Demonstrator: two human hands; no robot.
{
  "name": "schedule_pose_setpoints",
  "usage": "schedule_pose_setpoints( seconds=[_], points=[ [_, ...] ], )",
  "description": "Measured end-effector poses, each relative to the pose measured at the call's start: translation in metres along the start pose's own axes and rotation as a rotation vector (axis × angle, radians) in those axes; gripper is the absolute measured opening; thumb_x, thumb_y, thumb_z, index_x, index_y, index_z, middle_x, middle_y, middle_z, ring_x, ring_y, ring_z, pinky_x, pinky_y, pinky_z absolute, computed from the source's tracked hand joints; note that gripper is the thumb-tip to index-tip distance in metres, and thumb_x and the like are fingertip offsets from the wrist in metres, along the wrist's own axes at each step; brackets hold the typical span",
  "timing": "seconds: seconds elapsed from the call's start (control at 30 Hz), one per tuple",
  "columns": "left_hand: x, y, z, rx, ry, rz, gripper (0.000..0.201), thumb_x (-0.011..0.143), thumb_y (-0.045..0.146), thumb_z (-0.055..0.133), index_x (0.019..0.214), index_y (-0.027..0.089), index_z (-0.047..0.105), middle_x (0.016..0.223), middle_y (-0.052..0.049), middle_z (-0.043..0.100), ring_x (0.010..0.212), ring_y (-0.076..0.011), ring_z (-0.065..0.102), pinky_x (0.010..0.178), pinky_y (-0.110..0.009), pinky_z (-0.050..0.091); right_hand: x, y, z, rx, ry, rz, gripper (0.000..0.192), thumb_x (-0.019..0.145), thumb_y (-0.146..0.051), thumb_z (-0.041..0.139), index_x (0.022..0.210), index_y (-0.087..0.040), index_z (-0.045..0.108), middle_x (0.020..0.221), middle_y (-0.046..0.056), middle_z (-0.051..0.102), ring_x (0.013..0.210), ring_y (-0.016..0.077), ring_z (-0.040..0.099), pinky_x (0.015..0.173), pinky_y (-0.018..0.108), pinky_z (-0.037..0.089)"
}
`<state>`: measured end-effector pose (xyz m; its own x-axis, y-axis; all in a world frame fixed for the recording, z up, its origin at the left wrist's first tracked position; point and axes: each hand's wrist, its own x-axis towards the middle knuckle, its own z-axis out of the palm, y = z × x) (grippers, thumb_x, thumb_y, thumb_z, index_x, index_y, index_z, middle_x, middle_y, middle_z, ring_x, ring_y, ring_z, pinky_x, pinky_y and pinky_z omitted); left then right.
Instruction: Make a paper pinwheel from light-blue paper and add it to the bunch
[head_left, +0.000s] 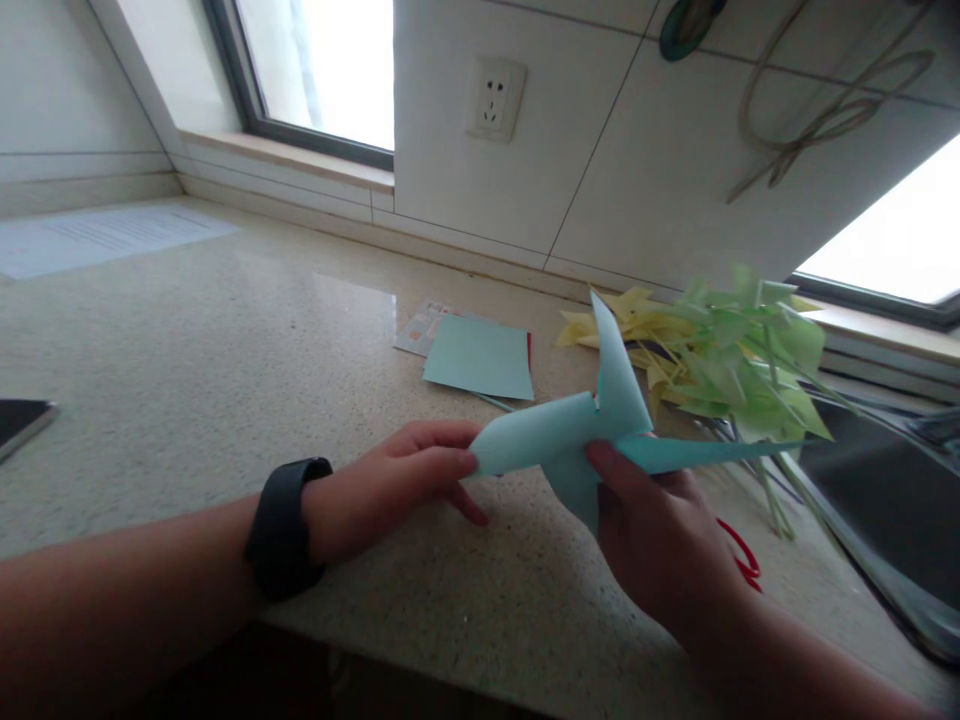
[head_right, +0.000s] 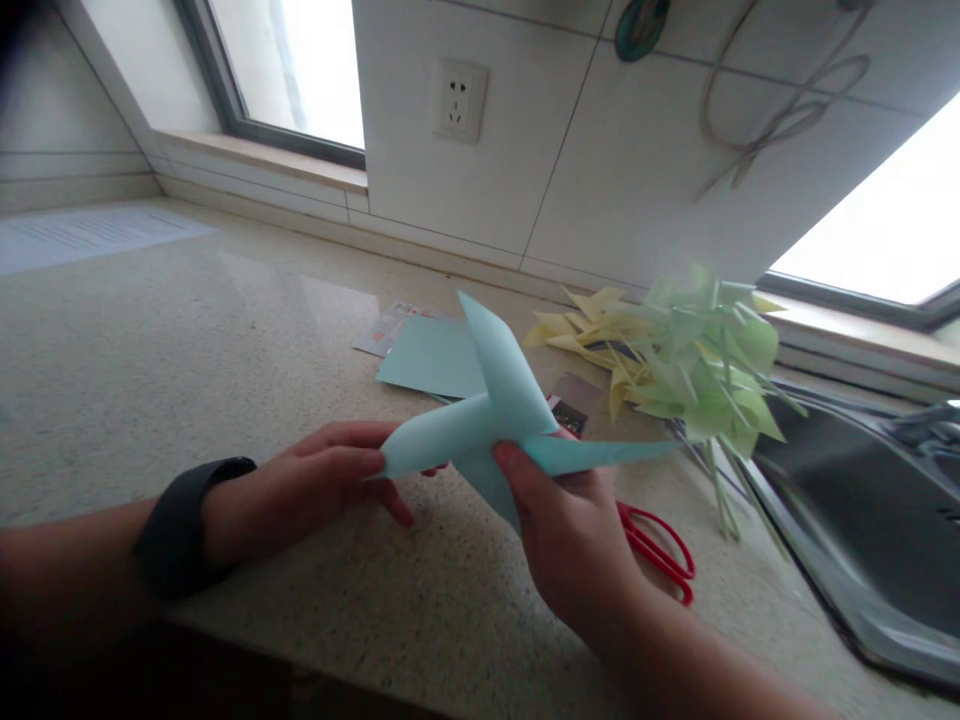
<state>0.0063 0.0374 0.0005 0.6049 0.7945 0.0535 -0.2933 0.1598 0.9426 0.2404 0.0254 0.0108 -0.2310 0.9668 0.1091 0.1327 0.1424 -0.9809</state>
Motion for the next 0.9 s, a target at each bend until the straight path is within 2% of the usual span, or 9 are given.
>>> schedule_pose_setpoints(
  seconds=[0.13,0.3,0.53,0.77,0.9],
  points=[
    [-0.004,0.004,0.006,0.121,0.029,-0.012,0.025,0.087,0.023,0.069,0.112,0.02,0.074,0.113,-0.008,0.073,0.088,-0.0181,0.068,0.082,-0.032,0.057,0.004,-0.007,0.012,0.291,0.131,0.134,0.032,0.08,-0.048,0.074,0.102,-0.028,0.063,0.091,0.007,0.075,0.089,0.0312,0.073,0.072,0.045,0.061],
    [-0.003,0.005,0.01,0.201,0.093,0.018,0.024,0.085,0.02,0.072,0.108,0.017,0.073,0.104,-0.007,0.074,0.083,-0.0169,0.068,0.076,-0.029,0.057,0.006,-0.01,0.016,0.466,0.132,0.281,0.034,0.069,-0.042,0.086,0.093,-0.028,0.066,0.089,0.005,0.077,0.086,0.0305,0.075,0.071,0.044,0.063],
    [0.002,0.002,0.013,0.19,0.201,0.034,0.02,0.083,0.025,0.077,0.099,0.016,0.072,0.083,0.0,0.069,0.069,-0.0126,0.063,0.06,-0.023,0.058,0.006,-0.007,0.022,0.442,0.095,0.225,0.039,0.073,-0.039,0.085,0.104,-0.025,0.066,0.1,0.005,0.076,0.095,0.0304,0.074,0.078,0.042,0.063],
    [0.002,0.0,0.014,0.211,0.206,0.045,0.015,0.082,0.024,0.076,0.092,0.015,0.071,0.078,0.002,0.066,0.063,-0.0102,0.06,0.056,-0.02,0.055,0.005,-0.007,0.025,0.465,0.038,0.183,0.028,0.074,-0.036,0.084,0.096,-0.03,0.068,0.087,0.003,0.075,0.086,0.0281,0.074,0.072,0.039,0.064],
    [0.001,0.0,0.013,0.233,0.208,0.039,0.013,0.081,0.024,0.077,0.088,0.016,0.07,0.076,0.002,0.066,0.061,-0.0096,0.06,0.054,-0.019,0.054,0.005,-0.009,0.027,0.475,0.021,0.188,0.026,0.076,-0.037,0.083,0.095,-0.027,0.069,0.087,0.004,0.076,0.085,0.0283,0.074,0.073,0.04,0.064]
  ],
)
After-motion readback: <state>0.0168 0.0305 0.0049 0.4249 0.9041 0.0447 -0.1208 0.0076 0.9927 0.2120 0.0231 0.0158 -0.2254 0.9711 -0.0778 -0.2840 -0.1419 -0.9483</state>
